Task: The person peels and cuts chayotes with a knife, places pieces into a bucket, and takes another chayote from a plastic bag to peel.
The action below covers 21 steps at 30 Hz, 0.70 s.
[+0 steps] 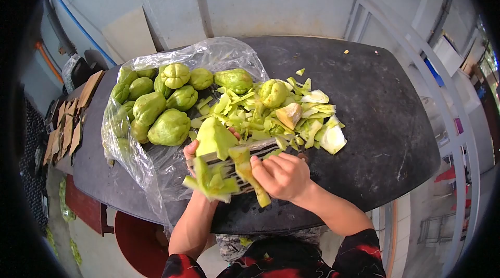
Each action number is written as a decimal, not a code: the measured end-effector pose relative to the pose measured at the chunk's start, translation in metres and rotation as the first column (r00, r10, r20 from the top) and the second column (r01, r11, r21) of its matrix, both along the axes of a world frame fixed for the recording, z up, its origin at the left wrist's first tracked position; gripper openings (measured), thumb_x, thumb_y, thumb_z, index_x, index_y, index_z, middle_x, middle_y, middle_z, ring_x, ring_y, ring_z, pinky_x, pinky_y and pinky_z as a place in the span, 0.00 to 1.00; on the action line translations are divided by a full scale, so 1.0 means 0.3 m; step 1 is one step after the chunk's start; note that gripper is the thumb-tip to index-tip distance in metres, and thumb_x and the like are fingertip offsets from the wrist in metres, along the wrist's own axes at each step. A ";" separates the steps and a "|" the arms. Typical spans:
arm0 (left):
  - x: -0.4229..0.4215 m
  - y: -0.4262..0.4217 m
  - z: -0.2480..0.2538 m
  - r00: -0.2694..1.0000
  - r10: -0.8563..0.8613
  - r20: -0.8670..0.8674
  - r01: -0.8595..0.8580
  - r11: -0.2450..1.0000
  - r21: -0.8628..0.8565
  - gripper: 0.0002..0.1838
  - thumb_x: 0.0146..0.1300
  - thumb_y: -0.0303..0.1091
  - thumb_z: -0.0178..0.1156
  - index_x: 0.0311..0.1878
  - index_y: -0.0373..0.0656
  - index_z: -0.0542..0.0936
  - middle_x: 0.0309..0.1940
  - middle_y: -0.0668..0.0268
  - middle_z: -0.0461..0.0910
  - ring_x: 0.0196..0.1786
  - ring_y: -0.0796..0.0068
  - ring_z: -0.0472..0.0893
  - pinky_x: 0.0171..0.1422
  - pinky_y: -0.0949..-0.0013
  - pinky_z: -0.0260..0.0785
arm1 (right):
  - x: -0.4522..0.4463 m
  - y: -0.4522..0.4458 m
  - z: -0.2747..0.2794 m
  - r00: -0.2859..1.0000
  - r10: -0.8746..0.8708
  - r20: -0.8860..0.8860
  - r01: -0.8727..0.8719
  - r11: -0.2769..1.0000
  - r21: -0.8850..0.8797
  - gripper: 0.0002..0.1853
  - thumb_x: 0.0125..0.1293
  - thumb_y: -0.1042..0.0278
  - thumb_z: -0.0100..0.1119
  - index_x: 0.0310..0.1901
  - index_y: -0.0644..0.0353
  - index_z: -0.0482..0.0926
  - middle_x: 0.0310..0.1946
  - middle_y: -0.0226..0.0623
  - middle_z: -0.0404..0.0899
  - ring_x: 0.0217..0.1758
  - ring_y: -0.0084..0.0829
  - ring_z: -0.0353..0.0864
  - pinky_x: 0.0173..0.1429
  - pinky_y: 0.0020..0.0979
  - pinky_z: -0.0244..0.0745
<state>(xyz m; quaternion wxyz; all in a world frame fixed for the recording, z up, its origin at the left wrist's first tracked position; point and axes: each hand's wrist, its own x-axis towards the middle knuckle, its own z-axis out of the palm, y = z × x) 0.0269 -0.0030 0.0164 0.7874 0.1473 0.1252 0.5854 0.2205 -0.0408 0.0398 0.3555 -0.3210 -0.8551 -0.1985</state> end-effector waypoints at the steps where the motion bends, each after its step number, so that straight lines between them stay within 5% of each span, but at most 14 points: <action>1: 0.001 -0.010 0.017 0.997 -0.046 -0.064 0.048 0.998 0.033 0.40 0.56 0.58 0.58 0.63 0.35 0.72 0.55 0.50 0.78 0.57 0.54 0.78 0.65 0.54 0.72 | -0.005 -0.011 0.004 1.000 0.000 -0.002 0.000 1.000 -0.001 0.08 0.58 0.75 0.63 0.39 0.66 0.81 0.18 0.26 0.70 0.20 0.24 0.75 0.25 0.24 0.70; 7: 0.003 -0.014 0.013 0.991 -0.071 -0.112 0.077 0.996 0.047 0.41 0.56 0.59 0.56 0.64 0.35 0.71 0.54 0.50 0.78 0.56 0.54 0.79 0.64 0.54 0.72 | -0.005 -0.019 -0.005 0.999 0.048 -0.017 -0.048 0.999 -0.021 0.10 0.55 0.76 0.62 0.40 0.67 0.81 0.18 0.26 0.71 0.20 0.24 0.75 0.24 0.25 0.69; 9: 0.014 -0.005 0.003 0.992 0.074 -0.102 -0.076 0.997 -0.018 0.40 0.56 0.59 0.55 0.64 0.37 0.71 0.55 0.50 0.78 0.58 0.55 0.78 0.65 0.55 0.71 | 0.016 0.008 -0.006 0.999 -0.010 -0.041 0.005 0.992 -0.128 0.10 0.57 0.75 0.63 0.41 0.68 0.81 0.20 0.30 0.75 0.22 0.28 0.80 0.26 0.29 0.74; 13: -0.001 0.006 0.001 0.975 0.110 -0.195 -0.101 0.993 0.058 0.41 0.57 0.58 0.54 0.67 0.39 0.70 0.57 0.50 0.77 0.59 0.54 0.78 0.66 0.55 0.70 | 0.038 0.013 -0.024 0.999 -0.043 -0.032 0.038 0.986 -0.163 0.10 0.57 0.76 0.63 0.41 0.68 0.81 0.20 0.31 0.76 0.22 0.29 0.81 0.26 0.29 0.75; 21: 0.004 -0.015 0.005 0.983 0.011 -0.185 0.001 0.998 0.066 0.42 0.55 0.58 0.55 0.68 0.39 0.69 0.58 0.51 0.77 0.59 0.54 0.78 0.65 0.52 0.71 | 0.020 0.003 -0.004 0.996 -0.028 -0.084 0.014 0.987 -0.159 0.08 0.59 0.76 0.62 0.40 0.68 0.80 0.20 0.32 0.76 0.22 0.31 0.81 0.26 0.31 0.75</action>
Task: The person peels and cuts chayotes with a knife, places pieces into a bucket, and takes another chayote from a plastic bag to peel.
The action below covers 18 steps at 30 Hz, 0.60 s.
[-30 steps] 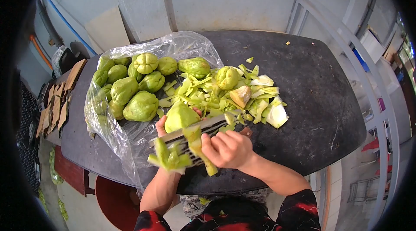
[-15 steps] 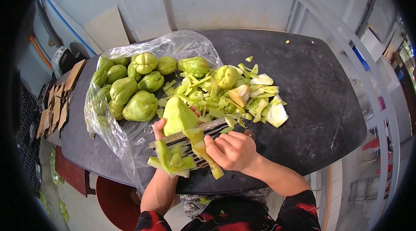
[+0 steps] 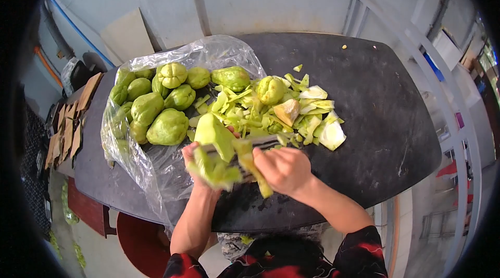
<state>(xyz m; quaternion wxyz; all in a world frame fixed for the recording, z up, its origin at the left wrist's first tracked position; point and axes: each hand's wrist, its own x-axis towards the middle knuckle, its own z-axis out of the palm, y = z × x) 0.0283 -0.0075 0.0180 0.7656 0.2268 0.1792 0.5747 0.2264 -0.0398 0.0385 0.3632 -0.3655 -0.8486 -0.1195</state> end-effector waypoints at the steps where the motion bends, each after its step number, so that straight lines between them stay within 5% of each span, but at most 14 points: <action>1: 0.001 0.004 0.002 0.998 0.054 -0.028 -0.055 0.998 -0.027 0.42 0.55 0.59 0.55 0.68 0.39 0.69 0.58 0.52 0.77 0.59 0.54 0.77 0.64 0.52 0.71 | 0.018 0.019 -0.022 1.000 -0.009 -0.020 0.008 0.999 -0.043 0.10 0.59 0.75 0.62 0.42 0.68 0.80 0.21 0.33 0.78 0.22 0.33 0.82 0.27 0.32 0.76; 7: -0.019 0.017 -0.027 0.996 0.072 -0.049 -0.067 0.993 0.093 0.43 0.56 0.60 0.53 0.70 0.41 0.68 0.60 0.51 0.76 0.62 0.52 0.77 0.65 0.49 0.71 | 0.018 -0.010 0.000 1.000 -0.024 0.017 0.025 0.998 -0.057 0.10 0.59 0.76 0.61 0.42 0.69 0.81 0.22 0.33 0.79 0.23 0.33 0.82 0.27 0.31 0.76; 9: -0.007 0.005 -0.069 0.986 -0.072 0.150 0.056 0.993 0.104 0.43 0.58 0.61 0.52 0.72 0.41 0.67 0.63 0.50 0.75 0.63 0.51 0.77 0.66 0.47 0.71 | 0.003 -0.022 0.021 1.000 -0.007 0.012 0.008 0.999 -0.046 0.10 0.58 0.76 0.61 0.42 0.69 0.81 0.22 0.33 0.79 0.23 0.32 0.82 0.27 0.31 0.76; 12: 0.002 -0.005 -0.067 0.997 0.036 -0.062 -0.034 0.999 0.042 0.47 0.57 0.69 0.53 0.71 0.43 0.67 0.61 0.53 0.75 0.59 0.54 0.78 0.64 0.49 0.73 | 0.029 0.021 -0.034 0.999 -0.017 -0.038 0.014 0.997 -0.070 0.10 0.57 0.76 0.61 0.42 0.67 0.80 0.21 0.34 0.78 0.23 0.34 0.82 0.27 0.34 0.76; 13: -0.011 -0.008 -0.042 0.995 0.022 -0.093 -0.024 0.999 -0.025 0.44 0.54 0.59 0.56 0.69 0.37 0.69 0.60 0.52 0.77 0.61 0.55 0.79 0.65 0.55 0.73 | 0.045 0.035 -0.048 0.998 -0.028 -0.063 0.021 0.992 -0.121 0.11 0.56 0.76 0.60 0.43 0.67 0.80 0.22 0.35 0.78 0.23 0.35 0.82 0.27 0.35 0.76; 18: -0.008 0.005 -0.050 0.999 -0.047 -0.007 0.048 0.994 0.098 0.44 0.54 0.57 0.58 0.71 0.38 0.66 0.61 0.47 0.75 0.61 0.51 0.79 0.63 0.51 0.75 | 0.038 -0.003 0.005 0.996 0.044 -0.080 -0.054 0.990 -0.132 0.13 0.54 0.77 0.60 0.43 0.67 0.80 0.22 0.34 0.77 0.24 0.36 0.82 0.29 0.35 0.77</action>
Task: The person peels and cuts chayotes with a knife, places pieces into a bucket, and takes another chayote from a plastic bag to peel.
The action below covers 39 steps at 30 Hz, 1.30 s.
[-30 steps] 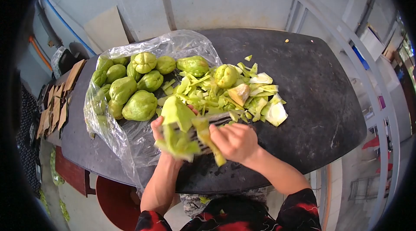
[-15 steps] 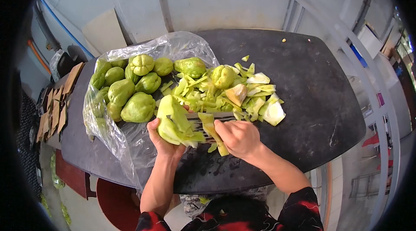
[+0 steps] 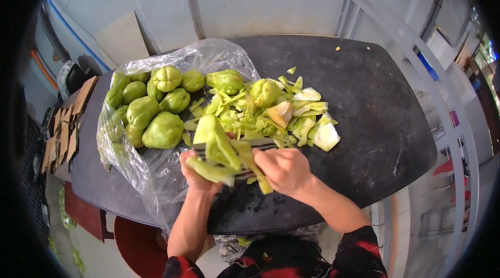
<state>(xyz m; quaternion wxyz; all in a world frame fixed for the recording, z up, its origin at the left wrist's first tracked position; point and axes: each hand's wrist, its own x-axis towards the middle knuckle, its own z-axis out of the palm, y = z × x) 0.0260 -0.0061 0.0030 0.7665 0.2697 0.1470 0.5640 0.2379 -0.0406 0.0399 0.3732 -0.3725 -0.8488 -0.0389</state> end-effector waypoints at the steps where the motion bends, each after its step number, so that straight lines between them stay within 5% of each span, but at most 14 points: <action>1: -0.004 0.005 -0.017 0.998 -0.047 0.048 0.044 0.998 0.045 0.44 0.55 0.56 0.58 0.71 0.38 0.65 0.63 0.46 0.74 0.61 0.50 0.79 0.63 0.49 0.75 | -0.010 -0.015 0.023 1.000 0.021 0.019 -0.021 1.000 -0.002 0.14 0.54 0.77 0.60 0.44 0.68 0.80 0.21 0.34 0.77 0.23 0.35 0.81 0.28 0.34 0.76; 2: 0.000 0.003 -0.044 0.987 -0.074 0.144 0.063 0.995 0.082 0.44 0.56 0.55 0.58 0.72 0.38 0.64 0.64 0.44 0.73 0.61 0.49 0.78 0.64 0.47 0.75 | -0.021 -0.024 0.031 1.000 0.022 0.013 -0.022 1.000 -0.004 0.14 0.54 0.77 0.60 0.44 0.68 0.80 0.21 0.34 0.77 0.23 0.35 0.81 0.28 0.34 0.76; 4: -0.001 0.001 -0.048 0.994 -0.087 0.059 0.079 0.988 0.135 0.52 0.55 0.71 0.58 0.74 0.40 0.63 0.63 0.50 0.74 0.62 0.53 0.77 0.66 0.51 0.73 | -0.033 -0.034 0.041 0.999 0.018 0.030 -0.019 1.000 0.021 0.14 0.53 0.79 0.59 0.44 0.69 0.80 0.21 0.33 0.77 0.23 0.35 0.81 0.28 0.33 0.76; 7: 0.001 -0.012 -0.032 0.995 0.017 -0.096 -0.014 0.999 0.035 0.49 0.56 0.65 0.58 0.73 0.41 0.65 0.63 0.51 0.74 0.61 0.54 0.78 0.63 0.50 0.75 | 0.001 0.030 -0.017 0.999 -0.042 0.015 0.042 0.999 0.000 0.11 0.55 0.78 0.59 0.41 0.66 0.78 0.21 0.35 0.77 0.24 0.36 0.82 0.28 0.35 0.76; 8: 0.008 -0.017 0.018 0.998 -0.018 -0.058 0.017 1.000 -0.027 0.45 0.52 0.54 0.59 0.71 0.39 0.64 0.60 0.49 0.74 0.59 0.51 0.79 0.60 0.51 0.78 | 0.020 0.055 -0.047 0.996 -0.092 0.011 0.092 0.995 -0.040 0.09 0.56 0.77 0.60 0.40 0.64 0.76 0.21 0.35 0.77 0.25 0.37 0.83 0.28 0.35 0.76; 16: 0.015 -0.012 -0.020 1.000 -0.019 -0.016 0.019 1.000 0.017 0.45 0.52 0.57 0.58 0.70 0.40 0.68 0.61 0.52 0.77 0.58 0.53 0.80 0.60 0.49 0.77 | -0.018 -0.008 0.001 0.999 -0.008 -0.031 0.011 0.994 0.106 0.07 0.63 0.75 0.59 0.42 0.64 0.78 0.19 0.34 0.78 0.20 0.33 0.82 0.24 0.35 0.74; 17: 0.009 -0.020 -0.022 0.997 0.030 0.070 -0.028 0.999 -0.034 0.46 0.52 0.58 0.58 0.71 0.39 0.67 0.59 0.51 0.78 0.57 0.51 0.80 0.61 0.48 0.77 | -0.009 0.006 -0.018 0.995 -0.101 0.019 0.100 0.995 0.021 0.04 0.64 0.74 0.58 0.40 0.62 0.77 0.19 0.36 0.79 0.20 0.34 0.81 0.23 0.35 0.74; 18: -0.003 -0.013 -0.010 0.991 -0.054 -0.119 0.055 0.998 0.009 0.47 0.51 0.60 0.59 0.70 0.38 0.67 0.58 0.51 0.78 0.57 0.51 0.80 0.59 0.49 0.78 | 0.007 0.034 -0.048 0.978 -0.191 0.079 0.196 0.979 -0.060 0.02 0.65 0.74 0.58 0.38 0.60 0.75 0.19 0.37 0.79 0.19 0.34 0.81 0.23 0.36 0.74; 20: 0.012 -0.010 0.040 0.982 -0.151 -0.117 0.160 0.984 0.075 0.48 0.50 0.61 0.60 0.71 0.39 0.66 0.58 0.50 0.77 0.57 0.51 0.80 0.58 0.45 0.78 | 0.045 0.084 -0.074 0.952 -0.299 0.061 0.304 0.949 -0.088 0.06 0.65 0.71 0.59 0.36 0.58 0.71 0.20 0.40 0.80 0.23 0.42 0.84 0.26 0.39 0.77; 24: 0.027 -0.031 0.065 0.991 -0.123 -0.051 0.125 0.991 0.041 0.48 0.50 0.60 0.59 0.71 0.39 0.67 0.59 0.51 0.77 0.57 0.51 0.80 0.59 0.42 0.76 | 0.051 0.063 -0.072 0.962 -0.274 -0.013 0.264 0.940 -0.217 0.12 0.55 0.74 0.65 0.40 0.60 0.74 0.26 0.42 0.81 0.29 0.47 0.84 0.31 0.40 0.77; 26: 0.015 -0.014 0.033 0.997 0.078 -0.031 -0.082 0.984 -0.160 0.47 0.51 0.60 0.59 0.72 0.40 0.67 0.60 0.54 0.76 0.59 0.52 0.79 0.63 0.43 0.73 | 0.034 0.056 -0.075 0.967 -0.251 -0.048 0.233 0.943 -0.236 0.12 0.54 0.75 0.66 0.40 0.60 0.75 0.26 0.42 0.81 0.29 0.46 0.85 0.31 0.39 0.77; 31: -0.003 0.012 0.022 0.978 0.205 0.041 -0.183 0.933 -0.310 0.33 0.61 0.55 0.57 0.63 0.42 0.76 0.57 0.56 0.80 0.57 0.55 0.80 0.69 0.54 0.69 | -0.008 0.017 -0.033 0.996 -0.081 0.048 0.072 0.984 0.162 0.10 0.57 0.78 0.61 0.41 0.68 0.80 0.20 0.32 0.76 0.21 0.31 0.80 0.25 0.32 0.74; 33: -0.021 0.016 0.005 0.994 0.061 0.096 -0.038 0.972 -0.231 0.34 0.62 0.55 0.57 0.65 0.41 0.74 0.56 0.53 0.80 0.59 0.52 0.79 0.70 0.51 0.68 | -0.032 0.002 -0.028 0.992 -0.038 0.120 0.001 0.955 0.296 0.08 0.57 0.76 0.63 0.39 0.67 0.81 0.19 0.28 0.72 0.21 0.25 0.76 0.24 0.27 0.71; 39: 0.003 -0.004 0.018 0.953 -0.097 0.288 0.141 0.981 -0.135 0.37 0.67 0.59 0.52 0.69 0.38 0.68 0.62 0.51 0.73 0.62 0.51 0.75 0.68 0.48 0.69 | -0.069 -0.024 -0.044 0.987 0.034 0.154 -0.087 0.933 0.350 0.13 0.54 0.80 0.62 0.42 0.70 0.79 0.16 0.28 0.68 0.18 0.26 0.71 0.23 0.26 0.66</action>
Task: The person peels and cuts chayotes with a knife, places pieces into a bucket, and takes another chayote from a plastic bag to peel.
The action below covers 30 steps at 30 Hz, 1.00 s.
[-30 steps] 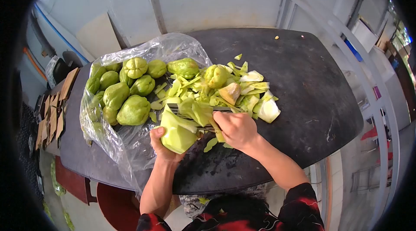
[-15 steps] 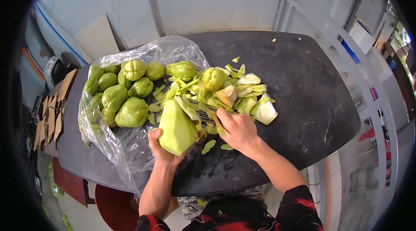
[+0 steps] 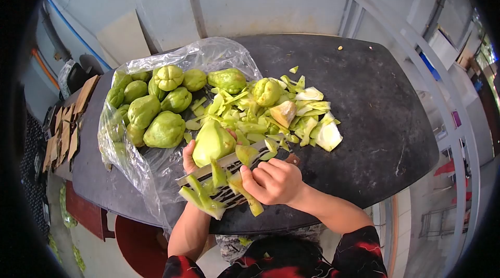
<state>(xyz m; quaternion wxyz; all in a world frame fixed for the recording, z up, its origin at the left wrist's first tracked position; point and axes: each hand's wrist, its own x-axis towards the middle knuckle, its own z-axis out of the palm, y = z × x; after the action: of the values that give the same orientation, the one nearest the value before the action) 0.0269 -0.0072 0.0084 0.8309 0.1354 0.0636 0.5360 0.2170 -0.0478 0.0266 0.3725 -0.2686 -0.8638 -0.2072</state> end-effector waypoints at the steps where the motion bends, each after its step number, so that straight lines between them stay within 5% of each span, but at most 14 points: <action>1: 0.001 -0.001 0.001 1.000 -0.002 0.000 0.002 1.000 0.000 0.37 0.67 0.59 0.52 0.69 0.38 0.68 0.62 0.51 0.73 0.62 0.51 0.75 0.68 0.48 0.69 | -0.003 0.000 0.004 1.000 -0.002 0.000 0.002 1.000 0.000 0.13 0.54 0.80 0.62 0.42 0.70 0.79 0.16 0.28 0.68 0.18 0.26 0.71 0.23 0.26 0.66; 16: -0.002 0.003 -0.016 0.999 -0.017 0.036 0.017 1.000 -0.018 0.37 0.68 0.58 0.50 0.69 0.38 0.67 0.63 0.51 0.72 0.63 0.52 0.75 0.69 0.49 0.69 | -0.006 0.002 0.008 1.000 -0.019 -0.017 0.020 1.000 0.019 0.13 0.53 0.81 0.62 0.43 0.69 0.79 0.16 0.27 0.66 0.17 0.25 0.68 0.22 0.26 0.63; 21: -0.015 0.021 -0.042 0.989 0.073 -0.127 -0.066 0.996 0.055 0.38 0.65 0.60 0.52 0.68 0.39 0.71 0.60 0.51 0.77 0.62 0.55 0.77 0.69 0.52 0.69 | 0.030 0.037 0.002 0.991 -0.131 0.005 0.130 0.991 0.037 0.07 0.60 0.75 0.62 0.40 0.65 0.81 0.18 0.24 0.68 0.19 0.22 0.73 0.23 0.25 0.67; 22: -0.003 0.006 -0.003 0.944 0.198 -0.264 -0.232 0.967 -0.102 0.39 0.63 0.60 0.52 0.67 0.39 0.72 0.59 0.51 0.79 0.60 0.54 0.78 0.69 0.52 0.68 | 0.050 0.047 -0.004 0.984 -0.179 0.005 0.179 0.980 -0.089 0.07 0.60 0.74 0.62 0.40 0.65 0.82 0.18 0.26 0.71 0.20 0.24 0.76 0.23 0.27 0.68; 25: -0.010 0.004 0.014 0.963 0.234 -0.134 -0.247 0.965 -0.085 0.37 0.59 0.54 0.57 0.67 0.39 0.73 0.59 0.51 0.79 0.64 0.54 0.77 0.72 0.53 0.67 | 0.095 0.085 -0.031 0.973 -0.205 -0.105 0.184 0.966 -0.182 0.09 0.58 0.74 0.63 0.41 0.66 0.82 0.18 0.30 0.73 0.20 0.28 0.78 0.23 0.29 0.70; 30: -0.018 0.007 0.006 0.976 0.147 -0.161 -0.139 0.988 0.063 0.40 0.58 0.55 0.58 0.70 0.38 0.70 0.62 0.51 0.77 0.64 0.51 0.77 0.73 0.52 0.66 | 0.070 0.020 0.022 0.991 -0.117 -0.064 0.103 0.977 -0.186 0.13 0.55 0.74 0.65 0.43 0.66 0.82 0.19 0.31 0.75 0.21 0.32 0.79 0.25 0.30 0.73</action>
<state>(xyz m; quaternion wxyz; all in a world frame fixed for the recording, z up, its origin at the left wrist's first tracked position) 0.0216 -0.0050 0.0103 0.7782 0.1957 0.1280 0.5829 0.2379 -0.0419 0.0332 0.3661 -0.3565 -0.8485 -0.1373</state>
